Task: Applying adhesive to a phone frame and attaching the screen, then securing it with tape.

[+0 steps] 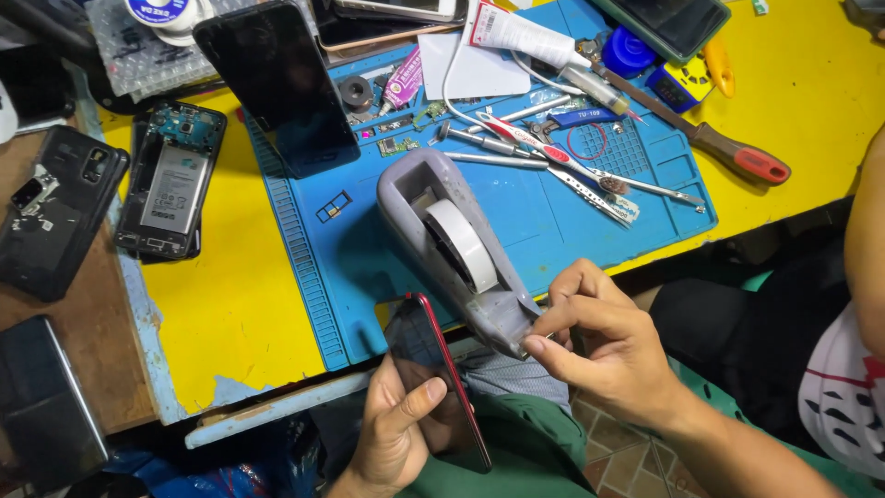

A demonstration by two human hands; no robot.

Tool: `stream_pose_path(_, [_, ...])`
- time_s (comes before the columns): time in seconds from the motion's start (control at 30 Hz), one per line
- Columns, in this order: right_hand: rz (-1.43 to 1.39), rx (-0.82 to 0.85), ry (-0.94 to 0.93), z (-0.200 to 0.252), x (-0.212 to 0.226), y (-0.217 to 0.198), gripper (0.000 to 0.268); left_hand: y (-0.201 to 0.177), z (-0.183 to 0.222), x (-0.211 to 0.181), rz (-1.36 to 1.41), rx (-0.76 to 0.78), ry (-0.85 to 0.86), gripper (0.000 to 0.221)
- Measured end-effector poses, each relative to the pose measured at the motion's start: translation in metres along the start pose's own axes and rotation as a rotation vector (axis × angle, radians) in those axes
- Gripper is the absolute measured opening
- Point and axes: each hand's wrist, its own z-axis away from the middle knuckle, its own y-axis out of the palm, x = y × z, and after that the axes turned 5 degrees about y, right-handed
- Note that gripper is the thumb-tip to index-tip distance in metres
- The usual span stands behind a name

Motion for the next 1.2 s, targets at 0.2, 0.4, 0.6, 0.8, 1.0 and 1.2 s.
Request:
stream_pose_path(0.2, [-0.114, -0.223, 0.106, 0.022, -0.011, 0.014, 0.004, -0.006, 0.000, 0.007, 0.008, 0.040, -0.004, 0.065])
stream_pose_path(0.4, [-0.155, -0.257, 0.126, 0.038, -0.017, 0.014, 0.004, -0.013, 0.003, 0.010, -0.004, 0.022, -0.067, 0.056])
stream_pose_path(0.6, [-0.242, -0.269, 0.168, 0.053, -0.022, 0.017, 0.008, -0.015, 0.003, 0.010, -0.001, 0.063, -0.112, 0.050])
stream_pose_path(0.8, [-0.350, -0.301, 0.070, 0.053, -0.047, 0.032, 0.007, -0.011, 0.002, 0.009, -0.019, 0.095, -0.125, 0.051])
stream_pose_path(1.0, [-0.096, -0.387, -0.106, 0.045, -0.071, 0.036, 0.010, -0.008, 0.003, 0.007, -0.021, 0.143, -0.057, 0.057])
stream_pose_path(1.2, [-0.156, -0.303, 0.072, 0.063, -0.083, 0.020, 0.007, -0.019, 0.007, -0.003, -0.083, 0.200, -0.116, 0.055])
